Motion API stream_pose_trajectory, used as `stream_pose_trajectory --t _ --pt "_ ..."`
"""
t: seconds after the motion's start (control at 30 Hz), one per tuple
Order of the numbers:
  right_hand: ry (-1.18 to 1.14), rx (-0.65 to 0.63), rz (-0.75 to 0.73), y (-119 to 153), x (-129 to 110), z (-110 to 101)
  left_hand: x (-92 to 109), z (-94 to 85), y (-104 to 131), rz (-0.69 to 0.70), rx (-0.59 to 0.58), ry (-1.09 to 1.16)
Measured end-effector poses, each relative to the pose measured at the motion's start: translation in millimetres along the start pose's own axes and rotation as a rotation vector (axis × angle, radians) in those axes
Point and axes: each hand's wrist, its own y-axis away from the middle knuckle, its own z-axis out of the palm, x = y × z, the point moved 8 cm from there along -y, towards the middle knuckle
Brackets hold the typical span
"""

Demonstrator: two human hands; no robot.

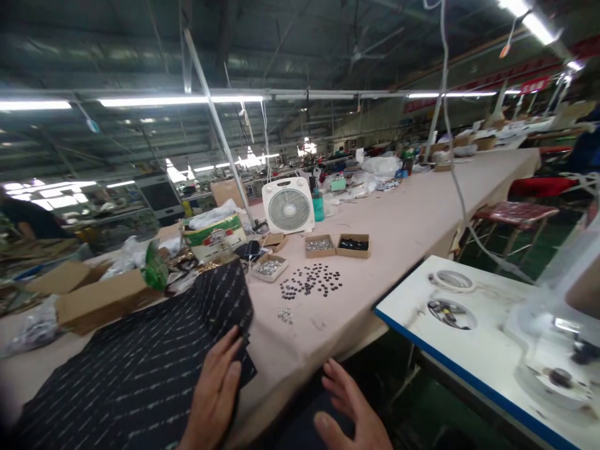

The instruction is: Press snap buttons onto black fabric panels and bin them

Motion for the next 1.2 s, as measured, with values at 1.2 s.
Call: stream_pose_trajectory --t 1.2 --pt "0.782 -0.257 -0.146 -30.7 -116.9 -29.8 141.0 93.9 -84.6 0.231 -1.362 0.477"
